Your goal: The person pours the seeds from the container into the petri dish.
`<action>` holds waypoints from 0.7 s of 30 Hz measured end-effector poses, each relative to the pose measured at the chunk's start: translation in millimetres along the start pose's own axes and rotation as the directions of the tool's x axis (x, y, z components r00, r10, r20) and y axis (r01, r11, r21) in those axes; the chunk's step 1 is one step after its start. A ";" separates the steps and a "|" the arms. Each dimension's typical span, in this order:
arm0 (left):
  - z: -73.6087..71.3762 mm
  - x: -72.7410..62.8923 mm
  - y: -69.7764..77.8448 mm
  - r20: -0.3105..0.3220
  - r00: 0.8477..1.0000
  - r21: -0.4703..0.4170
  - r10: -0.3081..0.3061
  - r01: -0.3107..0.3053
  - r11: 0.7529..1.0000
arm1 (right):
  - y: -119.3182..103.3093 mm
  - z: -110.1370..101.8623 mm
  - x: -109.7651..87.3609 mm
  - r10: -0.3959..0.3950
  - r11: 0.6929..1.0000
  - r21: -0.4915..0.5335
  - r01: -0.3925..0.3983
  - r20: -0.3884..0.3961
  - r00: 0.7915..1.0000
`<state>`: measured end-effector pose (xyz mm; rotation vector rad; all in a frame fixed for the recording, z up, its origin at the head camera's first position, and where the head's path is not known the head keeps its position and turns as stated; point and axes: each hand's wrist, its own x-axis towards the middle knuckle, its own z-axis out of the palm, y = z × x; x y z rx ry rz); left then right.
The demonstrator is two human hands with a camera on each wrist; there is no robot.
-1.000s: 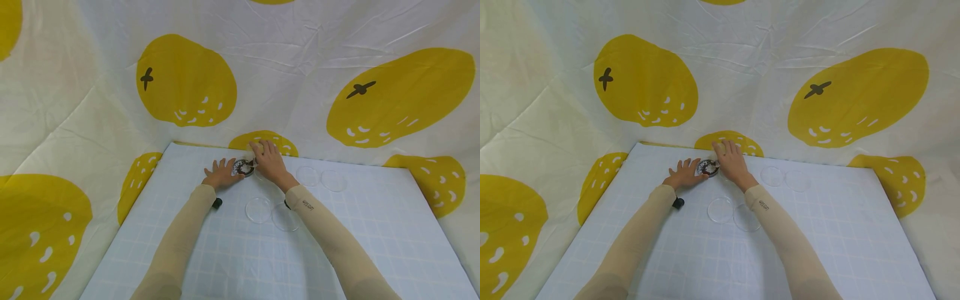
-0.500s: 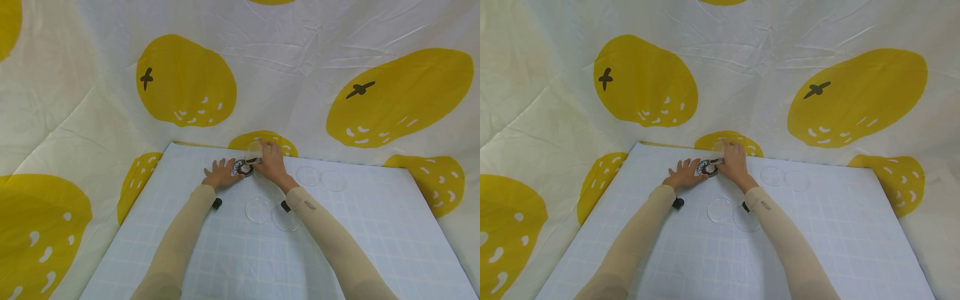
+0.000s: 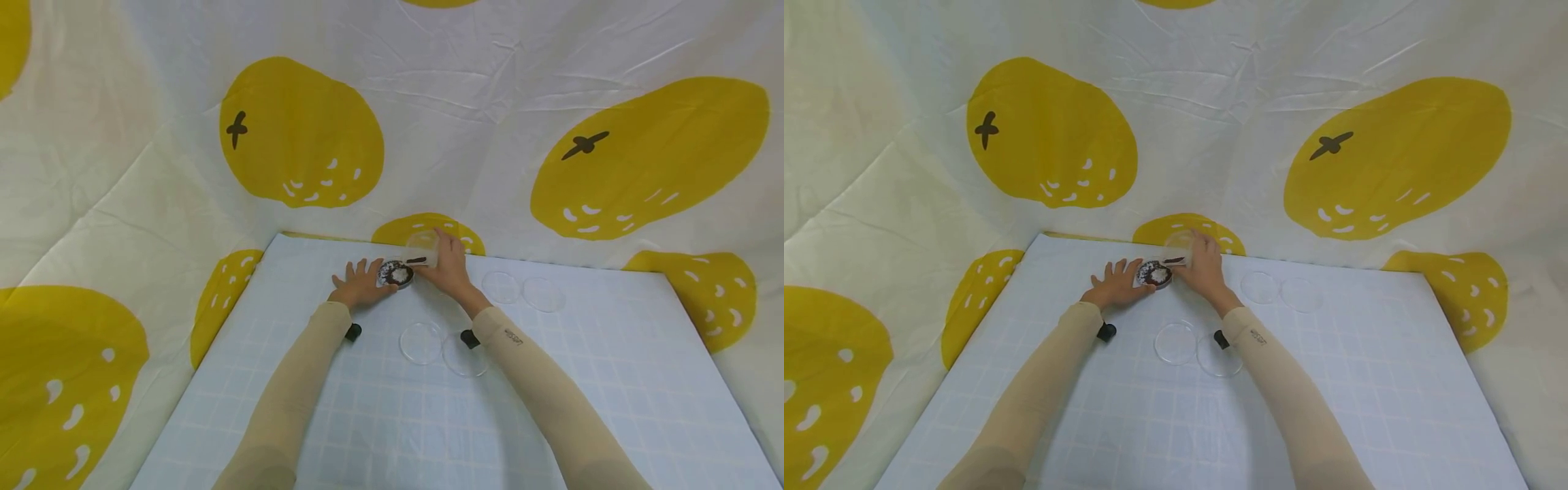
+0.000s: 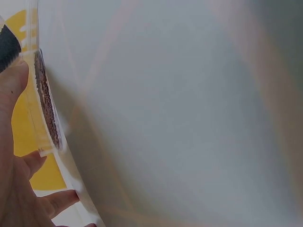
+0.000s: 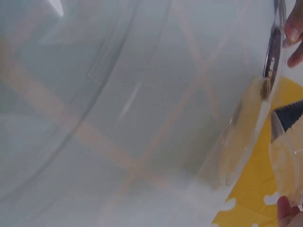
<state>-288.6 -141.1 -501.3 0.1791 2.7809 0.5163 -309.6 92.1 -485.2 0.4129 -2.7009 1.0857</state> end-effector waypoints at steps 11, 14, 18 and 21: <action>0.7 0.3 0.4 -0.002 1.000 -0.011 -0.009 0.009 1.000 | 8.4 -17.3 -5.2 0.059 0.971 0.228 -0.067 0.041 0.997; 1.4 1.3 -1.0 -0.003 1.000 -0.019 -0.003 0.003 1.000 | 12.3 -21.9 -8.6 0.065 0.956 0.284 -0.076 0.048 0.997; 1.7 2.2 -2.0 0.002 1.000 -0.024 0.000 0.000 1.000 | 18.1 -28.4 -15.5 0.110 0.933 0.335 -0.132 0.083 0.990; 2.0 2.5 -1.9 0.006 1.000 -0.020 -0.003 0.003 1.000 | 21.9 -34.3 -20.8 0.144 0.905 0.384 -0.182 0.125 0.982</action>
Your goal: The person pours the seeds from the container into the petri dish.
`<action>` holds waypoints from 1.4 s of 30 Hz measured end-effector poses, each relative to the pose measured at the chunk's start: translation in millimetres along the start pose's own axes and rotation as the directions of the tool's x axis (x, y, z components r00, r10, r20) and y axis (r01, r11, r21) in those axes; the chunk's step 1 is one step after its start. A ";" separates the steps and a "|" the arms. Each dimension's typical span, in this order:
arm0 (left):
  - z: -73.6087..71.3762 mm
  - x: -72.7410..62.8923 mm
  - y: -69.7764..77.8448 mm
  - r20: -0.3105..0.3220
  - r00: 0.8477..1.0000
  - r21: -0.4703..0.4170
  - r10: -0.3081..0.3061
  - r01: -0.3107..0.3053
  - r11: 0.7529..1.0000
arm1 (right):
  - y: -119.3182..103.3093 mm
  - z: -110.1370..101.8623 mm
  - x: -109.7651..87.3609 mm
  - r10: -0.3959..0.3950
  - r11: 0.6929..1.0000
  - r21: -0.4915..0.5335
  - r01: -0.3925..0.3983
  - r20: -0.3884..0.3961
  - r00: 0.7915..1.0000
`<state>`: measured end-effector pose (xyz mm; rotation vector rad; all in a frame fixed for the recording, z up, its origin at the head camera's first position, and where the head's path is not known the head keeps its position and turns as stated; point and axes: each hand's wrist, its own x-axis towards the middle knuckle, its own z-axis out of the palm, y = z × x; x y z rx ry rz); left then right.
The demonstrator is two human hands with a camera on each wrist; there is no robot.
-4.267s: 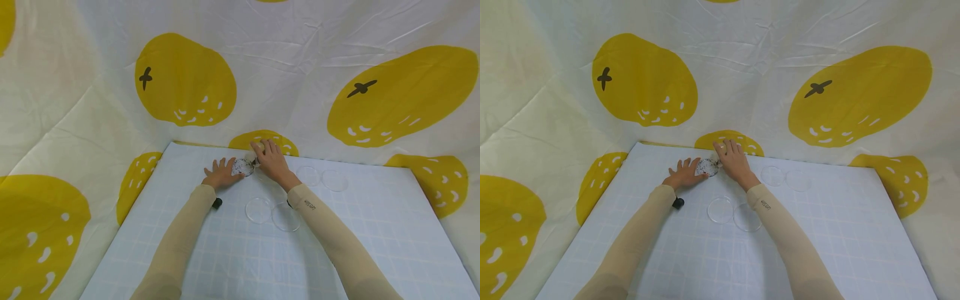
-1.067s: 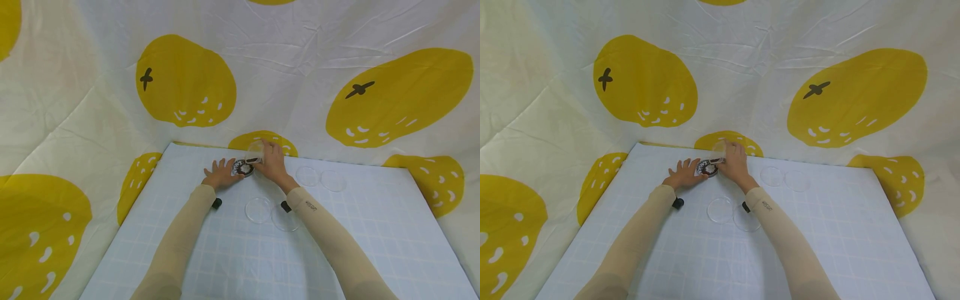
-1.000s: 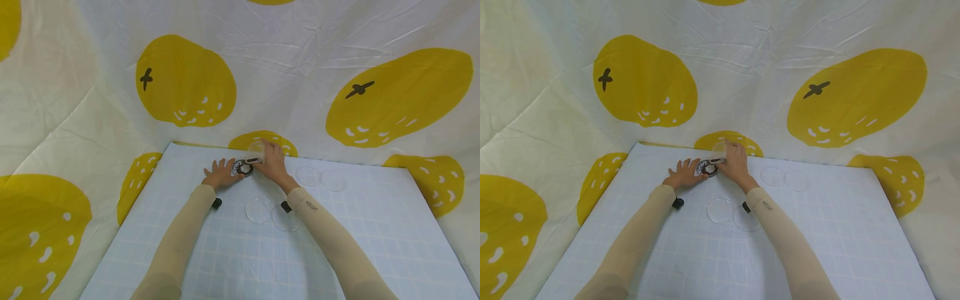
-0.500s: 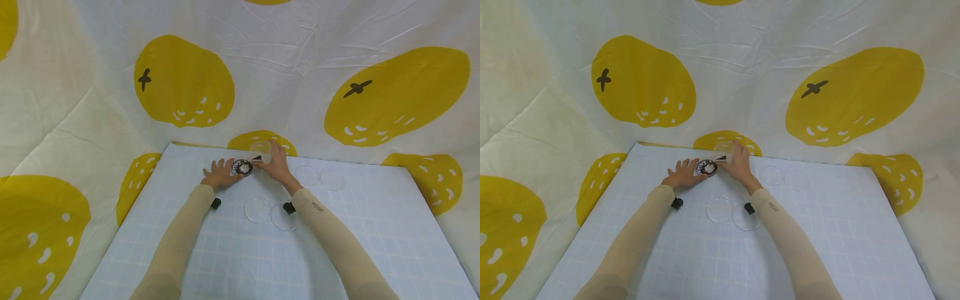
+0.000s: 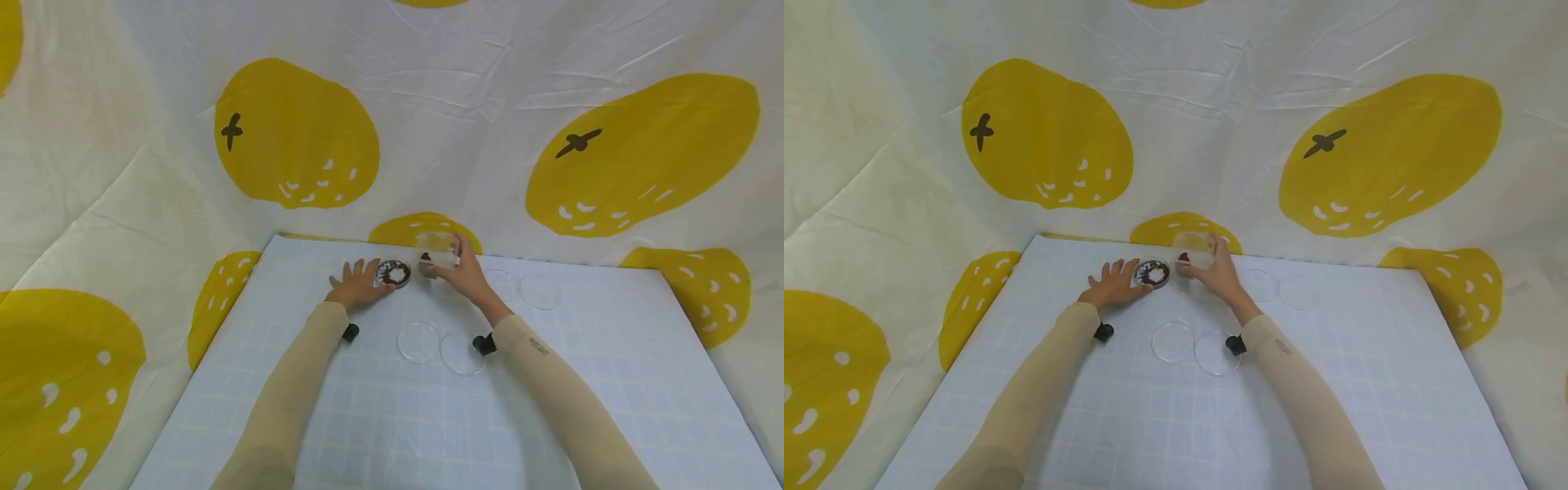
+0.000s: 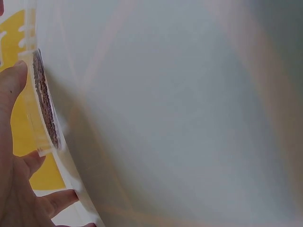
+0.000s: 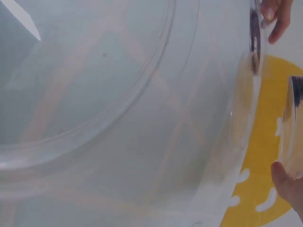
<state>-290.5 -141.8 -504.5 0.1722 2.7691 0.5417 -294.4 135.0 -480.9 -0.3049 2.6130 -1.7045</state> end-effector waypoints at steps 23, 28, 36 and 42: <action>1.4 3.1 -1.1 0.007 1.000 0.006 -0.005 0.005 1.000 | 9.2 -30.1 -24.2 -0.014 0.989 0.149 0.003 0.071 0.997; 0.9 3.0 -1.6 0.005 1.000 0.002 -0.001 0.001 1.000 | 9.6 -41.5 -30.8 0.001 0.991 0.135 -0.010 0.070 0.998; -2.2 -0.1 0.2 0.010 1.000 0.002 -0.004 0.004 1.000 | 11.3 -64.6 -44.3 0.018 0.995 0.097 -0.023 0.060 0.998; -3.0 -3.1 3.8 0.010 1.000 -0.011 0.002 -0.002 1.000 | 11.0 -88.3 -60.1 0.015 0.997 0.070 -0.019 0.055 0.998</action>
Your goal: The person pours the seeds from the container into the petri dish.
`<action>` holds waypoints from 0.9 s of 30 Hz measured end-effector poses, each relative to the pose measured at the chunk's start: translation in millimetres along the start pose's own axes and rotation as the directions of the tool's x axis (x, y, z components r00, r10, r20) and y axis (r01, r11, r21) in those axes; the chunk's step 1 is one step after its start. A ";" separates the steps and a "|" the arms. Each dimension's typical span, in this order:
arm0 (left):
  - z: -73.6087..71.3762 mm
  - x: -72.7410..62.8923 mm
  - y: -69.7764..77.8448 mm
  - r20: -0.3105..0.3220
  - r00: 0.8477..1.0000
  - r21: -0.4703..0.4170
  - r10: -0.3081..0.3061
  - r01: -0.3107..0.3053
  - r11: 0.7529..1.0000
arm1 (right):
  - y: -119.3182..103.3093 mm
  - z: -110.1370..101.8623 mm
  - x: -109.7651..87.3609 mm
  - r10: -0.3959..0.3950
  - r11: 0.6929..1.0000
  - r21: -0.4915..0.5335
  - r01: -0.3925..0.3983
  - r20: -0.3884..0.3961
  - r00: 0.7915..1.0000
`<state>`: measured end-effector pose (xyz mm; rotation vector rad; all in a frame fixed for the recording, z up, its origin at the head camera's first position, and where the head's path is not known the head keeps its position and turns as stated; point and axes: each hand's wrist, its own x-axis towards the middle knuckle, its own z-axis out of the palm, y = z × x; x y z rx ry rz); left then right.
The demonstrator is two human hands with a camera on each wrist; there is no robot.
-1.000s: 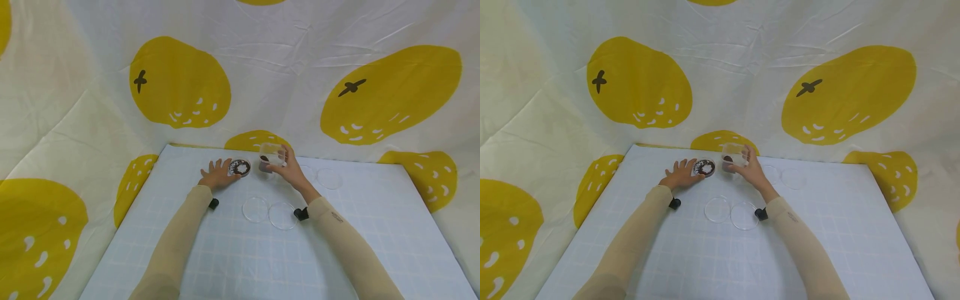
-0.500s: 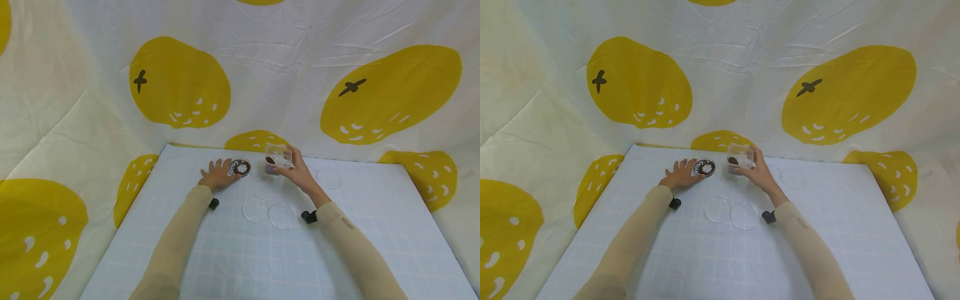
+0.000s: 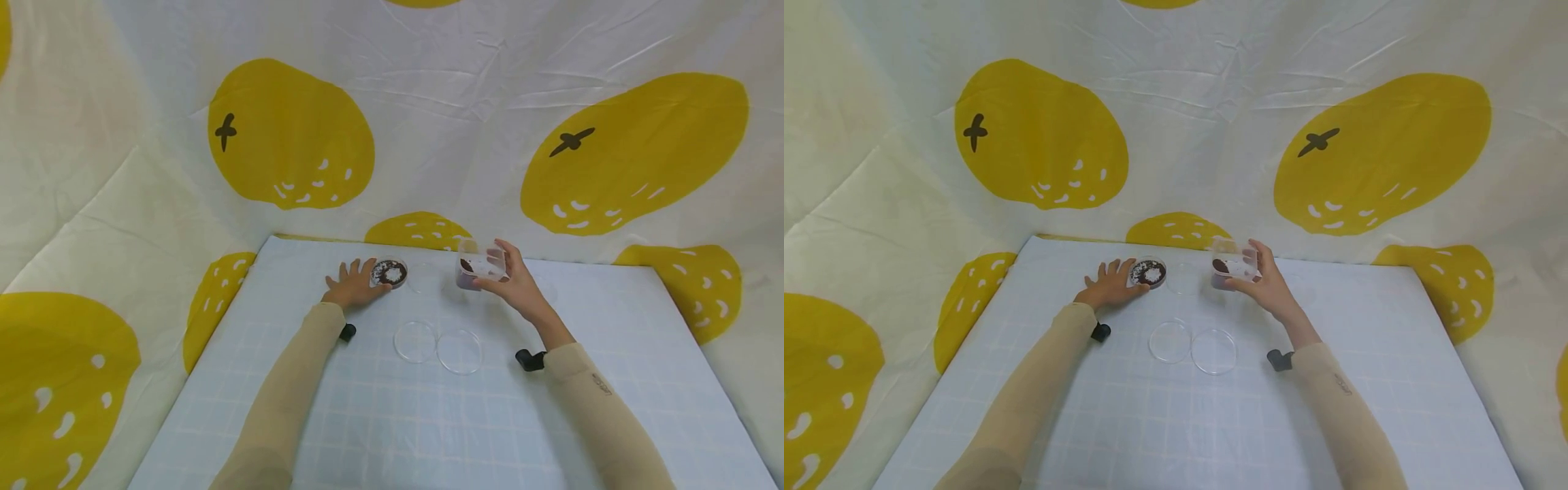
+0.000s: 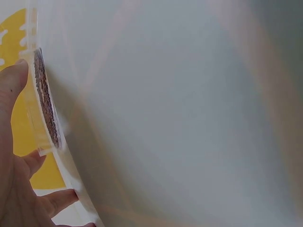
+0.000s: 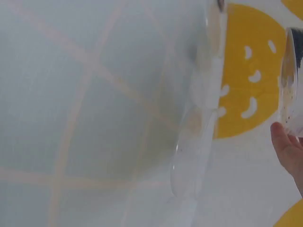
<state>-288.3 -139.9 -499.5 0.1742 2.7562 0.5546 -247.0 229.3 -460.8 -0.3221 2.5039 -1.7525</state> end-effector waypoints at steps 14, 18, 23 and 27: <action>2.9 4.2 -5.4 -0.001 1.000 0.011 0.003 -0.003 1.000 | 0.0 -43.5 -44.1 -0.062 0.996 -0.066 0.060 -0.027 0.998; 3.0 4.2 -4.6 0.000 1.000 0.006 0.007 -0.007 1.000 | 0.5 -54.8 -59.6 -0.040 0.996 -0.076 0.038 -0.034 0.999; 3.8 4.5 -4.2 -0.001 1.000 0.008 0.011 -0.011 1.000 | 9.3 -70.5 -79.8 -0.060 0.993 -0.104 0.057 -0.029 0.998; 4.4 6.6 -6.0 0.003 1.000 0.011 0.010 -0.010 1.000 | 17.7 -81.5 -93.5 -0.048 0.993 -0.107 0.044 -0.041 0.998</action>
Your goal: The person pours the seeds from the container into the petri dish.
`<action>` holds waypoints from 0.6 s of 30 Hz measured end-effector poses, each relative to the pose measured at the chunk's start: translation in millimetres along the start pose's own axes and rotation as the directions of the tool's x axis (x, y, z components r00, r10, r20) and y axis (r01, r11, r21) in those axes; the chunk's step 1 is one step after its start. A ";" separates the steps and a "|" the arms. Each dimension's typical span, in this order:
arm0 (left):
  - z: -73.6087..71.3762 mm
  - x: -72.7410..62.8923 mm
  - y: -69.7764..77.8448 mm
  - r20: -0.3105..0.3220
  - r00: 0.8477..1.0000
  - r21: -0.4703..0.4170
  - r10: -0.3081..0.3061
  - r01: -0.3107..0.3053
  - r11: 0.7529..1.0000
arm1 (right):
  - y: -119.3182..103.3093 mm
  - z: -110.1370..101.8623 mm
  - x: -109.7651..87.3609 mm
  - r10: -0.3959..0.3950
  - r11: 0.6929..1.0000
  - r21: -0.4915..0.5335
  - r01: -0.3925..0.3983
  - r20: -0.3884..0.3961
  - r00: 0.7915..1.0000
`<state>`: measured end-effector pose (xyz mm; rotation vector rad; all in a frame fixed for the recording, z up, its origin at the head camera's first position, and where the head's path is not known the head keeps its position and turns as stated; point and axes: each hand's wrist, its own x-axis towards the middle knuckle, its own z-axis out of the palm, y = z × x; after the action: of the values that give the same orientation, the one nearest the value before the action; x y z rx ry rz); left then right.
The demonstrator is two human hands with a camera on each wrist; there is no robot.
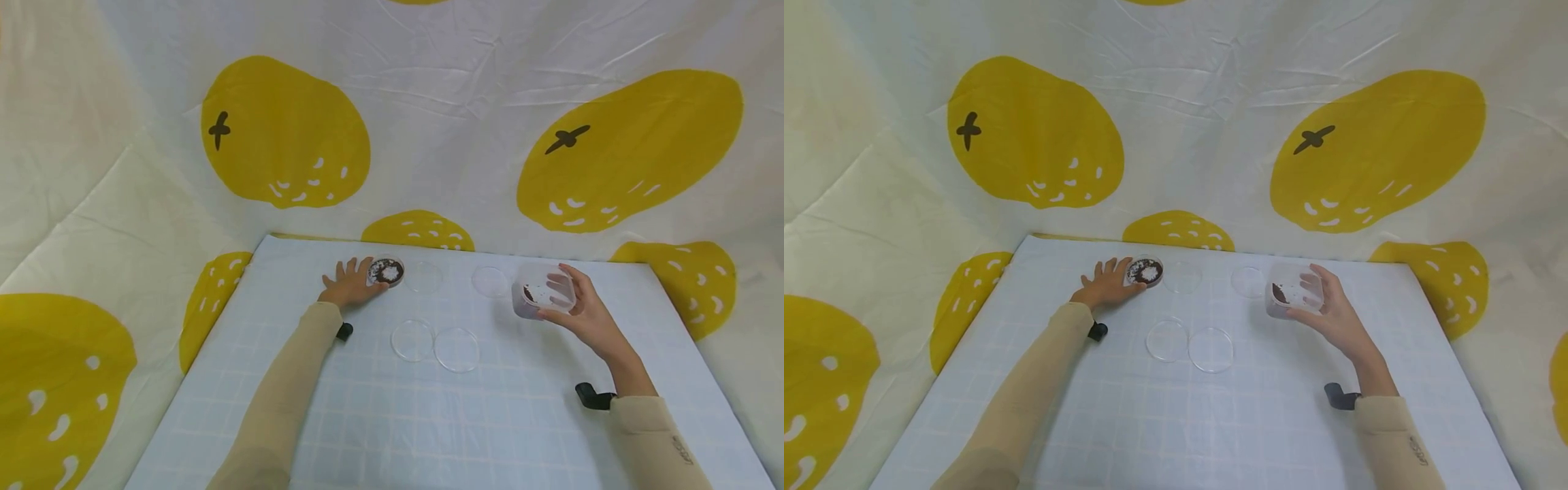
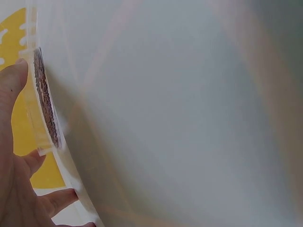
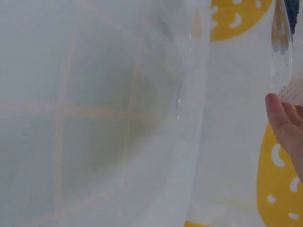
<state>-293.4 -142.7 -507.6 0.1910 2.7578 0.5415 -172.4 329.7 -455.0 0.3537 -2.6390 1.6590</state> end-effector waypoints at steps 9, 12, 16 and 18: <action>-1.2 -0.8 -0.8 0.006 1.000 -0.013 0.000 0.000 1.000 | 26.3 -26.3 -26.9 0.038 0.999 0.021 -0.037 -0.027 0.999; -1.5 -1.8 0.0 0.001 1.000 -0.016 0.002 -0.002 1.000 | 37.2 -34.6 -34.8 0.056 0.998 0.019 -0.056 -0.032 0.998; -1.9 -2.4 0.9 -0.003 1.000 -0.013 0.004 -0.004 1.000 | 49.3 -45.8 -43.6 0.100 0.995 0.003 -0.100 -0.020 0.995; -2.2 -2.8 1.3 -0.001 1.000 -0.013 0.002 -0.002 1.000 | 54.9 -51.0 -47.1 0.125 0.992 0.006 -0.125 -0.013 0.992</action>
<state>-291.4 -142.8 -504.4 0.1911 2.7542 0.5606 -142.9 406.7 -487.2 0.1801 -2.6997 1.6947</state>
